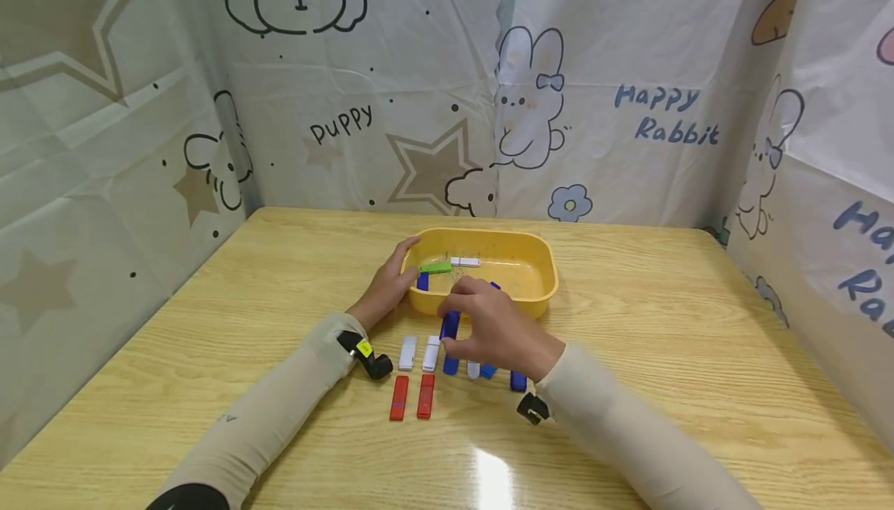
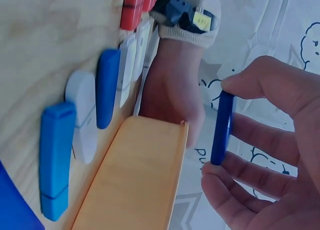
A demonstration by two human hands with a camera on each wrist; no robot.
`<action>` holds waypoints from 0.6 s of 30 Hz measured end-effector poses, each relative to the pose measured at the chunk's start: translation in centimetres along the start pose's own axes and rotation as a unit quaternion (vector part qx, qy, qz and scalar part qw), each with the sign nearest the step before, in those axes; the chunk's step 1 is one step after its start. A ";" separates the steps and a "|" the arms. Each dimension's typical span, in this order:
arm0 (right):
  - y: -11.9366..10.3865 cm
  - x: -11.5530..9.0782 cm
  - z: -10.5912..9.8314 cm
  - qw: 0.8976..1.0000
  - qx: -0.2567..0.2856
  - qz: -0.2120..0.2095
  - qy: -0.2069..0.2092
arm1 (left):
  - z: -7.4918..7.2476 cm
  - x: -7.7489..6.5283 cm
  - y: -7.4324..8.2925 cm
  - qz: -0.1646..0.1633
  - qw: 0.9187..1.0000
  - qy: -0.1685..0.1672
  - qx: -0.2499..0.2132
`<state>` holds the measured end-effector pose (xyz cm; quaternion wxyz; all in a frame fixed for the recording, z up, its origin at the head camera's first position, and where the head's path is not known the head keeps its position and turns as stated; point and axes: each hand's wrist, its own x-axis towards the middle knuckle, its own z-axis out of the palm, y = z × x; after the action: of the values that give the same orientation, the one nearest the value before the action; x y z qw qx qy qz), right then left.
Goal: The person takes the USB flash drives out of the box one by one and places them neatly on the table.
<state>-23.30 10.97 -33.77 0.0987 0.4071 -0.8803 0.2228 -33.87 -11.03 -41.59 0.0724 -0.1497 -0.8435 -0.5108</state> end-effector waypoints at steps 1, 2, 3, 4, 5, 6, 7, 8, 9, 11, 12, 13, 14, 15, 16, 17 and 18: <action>-0.1 -0.2 0.0 1.000 -0.001 -0.003 -0.004 | 0.0 0.0 0.0 0.001 1.000 0.000 0.001; -0.2 -0.3 0.0 1.000 -0.001 -0.004 -0.008 | 0.0 0.0 0.1 0.001 1.000 0.001 0.003; -0.2 -0.4 0.0 1.000 0.000 -0.005 -0.014 | 0.0 0.0 0.1 0.002 1.000 0.001 0.004; -0.3 -0.6 0.0 1.000 0.002 -0.005 -0.018 | 0.0 0.1 0.1 0.004 1.000 0.001 0.005; -0.3 -0.7 0.0 1.000 0.002 -0.004 -0.024 | 0.0 0.1 0.1 0.004 1.000 0.001 0.006; -0.3 -0.8 0.0 1.000 0.004 -0.005 -0.030 | 0.0 0.1 0.1 0.004 1.000 0.001 0.007; -0.4 -0.9 0.1 0.999 0.005 -0.005 -0.036 | 0.0 0.1 0.1 0.004 1.000 0.001 0.007; -0.3 -1.0 0.1 0.999 0.007 -0.006 -0.042 | 0.0 0.2 0.1 0.004 1.000 0.001 0.007; -0.4 -1.1 0.1 0.999 0.007 -0.007 -0.048 | 0.0 0.2 0.1 0.004 1.000 0.001 0.007; -0.4 -1.2 0.2 0.998 0.009 -0.007 -0.059 | 0.1 0.2 0.0 0.003 1.000 0.001 0.007; -0.4 -1.3 0.3 0.998 0.011 -0.009 -0.065 | 0.1 0.2 0.0 0.002 1.000 0.001 0.006; -0.4 -1.4 0.3 0.997 0.011 -0.009 -0.070 | 0.1 0.2 0.0 0.002 1.000 0.001 0.006; -0.4 -1.4 0.4 0.997 0.012 -0.010 -0.077 | 0.1 0.2 0.0 0.002 1.000 0.001 0.005; -0.4 -1.5 0.4 0.996 0.014 -0.011 -0.084 | 0.1 0.1 0.0 0.002 1.000 0.001 0.005; -0.4 -1.5 0.5 0.996 0.015 -0.013 -0.090 | 0.1 0.1 0.0 0.002 1.000 0.000 0.004; -0.4 -1.5 0.5 0.995 0.016 -0.016 -0.097 | 0.1 0.1 0.0 0.002 1.000 0.000 0.004; -0.4 -1.6 0.6 0.994 0.015 -0.019 -0.104 | 0.1 0.1 0.0 0.002 1.000 0.001 0.003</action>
<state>-21.94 11.49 -34.72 0.0046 0.4459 -0.8745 0.1910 -33.94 -10.90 -41.61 0.0743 -0.1508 -0.8446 -0.5083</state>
